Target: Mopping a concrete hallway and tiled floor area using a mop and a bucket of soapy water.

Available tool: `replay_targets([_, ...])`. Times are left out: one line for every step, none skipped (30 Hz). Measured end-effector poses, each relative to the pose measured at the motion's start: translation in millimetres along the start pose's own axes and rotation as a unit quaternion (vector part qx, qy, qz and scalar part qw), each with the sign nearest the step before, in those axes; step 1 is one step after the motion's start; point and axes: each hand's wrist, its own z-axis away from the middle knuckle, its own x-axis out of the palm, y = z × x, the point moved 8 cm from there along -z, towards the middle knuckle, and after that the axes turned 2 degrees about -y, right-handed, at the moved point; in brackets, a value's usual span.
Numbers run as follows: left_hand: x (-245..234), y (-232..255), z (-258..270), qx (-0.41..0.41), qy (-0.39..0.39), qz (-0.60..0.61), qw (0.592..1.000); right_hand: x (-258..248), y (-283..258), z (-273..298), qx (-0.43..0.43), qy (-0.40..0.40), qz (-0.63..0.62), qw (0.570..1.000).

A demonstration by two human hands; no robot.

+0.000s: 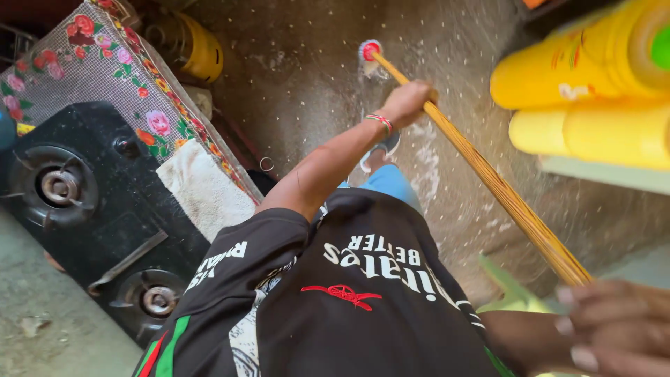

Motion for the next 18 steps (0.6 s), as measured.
replay_targets([-11.9, -16.6, -8.0, -0.007, 0.011, -0.002, 1.0, 1.7, 6.4, -56.2, -0.007, -0.026, -0.003, 1.0])
replay_targets([-25.4, -35.6, -16.2, -0.028, 0.033, -0.014, 0.999, 13.1, 8.2, -107.8, -0.013, -0.053, -0.005, 0.999])
replay_targets([-43.0, -57.8, -22.5, -0.053, 0.058, -0.028, 0.997, 30.0, 6.2, -153.5, -0.025, -0.082, -0.011, 0.996])
replay_targets([-65.3, -73.2, -32.6, -0.064, 0.073, -0.034, 0.995, 20.9, 22.3, -174.6, -0.036, -0.095, -0.019, 0.995])
replay_targets([-86.5, -88.0, -36.6, -0.072, 0.089, -0.06, 0.992, 14.4, 45.0, -195.3, -0.013, -0.121, -0.033, 0.992])
replay_targets([-107.4, -102.4, -40.0, -0.082, 0.103, -0.087, 0.987, 8.6, 67.5, -215.9, 0.011, -0.148, -0.045, 0.988])
replay_targets([-119.7, -110.6, -40.3, -0.103, 0.116, -0.079, 0.985, 5.1, 89.2, -227.6, 0.012, -0.17, -0.059, 0.984])
replay_targets([-136.1, -117.4, -38.7, -0.126, 0.157, -0.078, 0.976, -6.2, 110.7, -241.3, 0.015, -0.141, -0.079, 0.987])
replay_targets([-159.2, -126.1, -46.0, -0.142, 0.203, -0.083, 0.965, -20.2, 135.2, -256.9, 0.011, -0.114, -0.092, 0.989])
replay_targets([-167.3, -128.0, -41.7, -0.157, 0.223, -0.081, 0.959, -11.8, 151.1, -277.5, 0.006, -0.137, -0.1, 0.985])
replay_targets([-200.0, -133.9, -43.0, -0.155, 0.318, -0.09, 0.931, -19.7, 173.7, -304.3, -0.007, -0.042, -0.161, 0.986])
replay_targets([-230.4, -138.9, -40.8, -0.149, 0.411, -0.099, 0.894, -25.8, 197.7, -328.1, -0.017, 0.052, -0.224, 0.973])
replay_targets([-235.8, -164.0, -48.0, -0.149, 0.428, -0.102, 0.886, -28.9, 222.3, -349.8, -0.027, 0.037, -0.223, 0.974])
replay_targets([-233.2, -223.9, -36.4, -0.216, 0.531, 0.226, 0.788, -14.9, 245.8, -370.4, -0.023, -0.075, -0.225, 0.971])
replay_targets([-182.8, -262.0, -21.9, -0.26, 0.56, 0.531, 0.58, -1.0, 262.1, -375.9, 0.001, -0.188, -0.232, 0.954])
replay_targets([-184.8, -248.2, -16.4, -0.265, 0.572, 0.534, 0.563, 9.4, 273.8, -388.6, 0.008, -0.207, -0.239, 0.949])
replay_targets([-215.3, -218.6, -9.6, -0.287, 0.562, 0.275, 0.726, 23.6, 294.0, -400.9, 0.067, -0.21, -0.208, 0.953])
replay_targets([-235.8, -183.1, -16.1, -0.289, 0.489, -0.007, 0.823, 38.0, 313.7, -412.5, 0.123, -0.215, -0.174, 0.953])
